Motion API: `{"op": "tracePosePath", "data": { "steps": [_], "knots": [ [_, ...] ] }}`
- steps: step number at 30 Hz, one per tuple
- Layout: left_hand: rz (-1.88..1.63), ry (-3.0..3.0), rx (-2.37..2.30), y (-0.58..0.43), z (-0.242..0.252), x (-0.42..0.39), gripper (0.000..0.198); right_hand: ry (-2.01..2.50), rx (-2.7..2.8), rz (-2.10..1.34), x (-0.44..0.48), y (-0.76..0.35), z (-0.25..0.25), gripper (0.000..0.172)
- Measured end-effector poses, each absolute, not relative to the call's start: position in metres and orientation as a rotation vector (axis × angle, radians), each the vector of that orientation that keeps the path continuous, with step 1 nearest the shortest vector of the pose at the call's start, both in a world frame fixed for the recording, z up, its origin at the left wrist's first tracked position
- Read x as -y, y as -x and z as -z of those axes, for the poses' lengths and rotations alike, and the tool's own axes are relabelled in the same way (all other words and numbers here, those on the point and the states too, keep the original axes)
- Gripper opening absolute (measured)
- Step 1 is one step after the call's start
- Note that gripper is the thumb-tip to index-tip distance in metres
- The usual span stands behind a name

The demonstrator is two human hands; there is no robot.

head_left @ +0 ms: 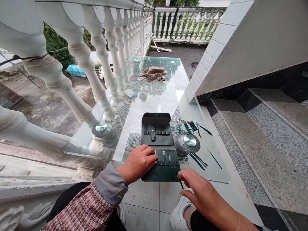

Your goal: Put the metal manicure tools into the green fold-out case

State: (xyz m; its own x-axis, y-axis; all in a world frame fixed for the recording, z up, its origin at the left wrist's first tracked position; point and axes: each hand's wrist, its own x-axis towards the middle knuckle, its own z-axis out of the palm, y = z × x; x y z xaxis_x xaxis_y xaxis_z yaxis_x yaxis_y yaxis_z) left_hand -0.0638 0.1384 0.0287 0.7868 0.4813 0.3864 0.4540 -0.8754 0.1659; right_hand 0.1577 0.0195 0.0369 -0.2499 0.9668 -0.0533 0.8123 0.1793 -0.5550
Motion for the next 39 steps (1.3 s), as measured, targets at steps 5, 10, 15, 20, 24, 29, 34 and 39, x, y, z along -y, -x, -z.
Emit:
{"op": "tracePosePath", "data": {
  "steps": [5,10,15,20,24,29,34,39],
  "knots": [
    [-0.639,-2.895,-0.762,0.064,-0.03,-0.138,0.017,1.703,2.155,-0.553,-0.027,-0.157,-0.035,0.019],
    [-0.658,-2.884,-0.759,0.064,-0.028,-0.138,0.017,1.673,2.107,-0.474,-0.034,-0.156,-0.031,0.016],
    [-0.656,-2.897,-0.757,0.063,-0.028,-0.139,0.017,1.65,2.13,-0.556,-0.034,-0.16,-0.034,0.019],
    [-0.652,-2.902,-0.752,0.064,-0.029,-0.138,0.018,1.685,2.083,-0.651,-0.035,-0.163,-0.038,0.019],
    [-0.655,-2.906,-0.752,0.063,-0.029,-0.139,0.019,1.715,2.038,-0.712,-0.037,-0.16,-0.038,0.016],
    [-0.657,-2.905,-0.749,0.063,-0.029,-0.139,0.017,1.743,1.986,-0.688,-0.038,-0.156,-0.033,0.012],
    [-0.655,-2.91,-0.763,0.063,-0.028,-0.139,0.016,1.756,1.924,-0.651,-0.039,-0.154,-0.032,0.011],
    [-0.65,-2.916,-0.767,0.064,-0.027,-0.139,0.016,1.696,2.026,-0.626,-0.039,-0.159,-0.035,0.014]
  ]
}}
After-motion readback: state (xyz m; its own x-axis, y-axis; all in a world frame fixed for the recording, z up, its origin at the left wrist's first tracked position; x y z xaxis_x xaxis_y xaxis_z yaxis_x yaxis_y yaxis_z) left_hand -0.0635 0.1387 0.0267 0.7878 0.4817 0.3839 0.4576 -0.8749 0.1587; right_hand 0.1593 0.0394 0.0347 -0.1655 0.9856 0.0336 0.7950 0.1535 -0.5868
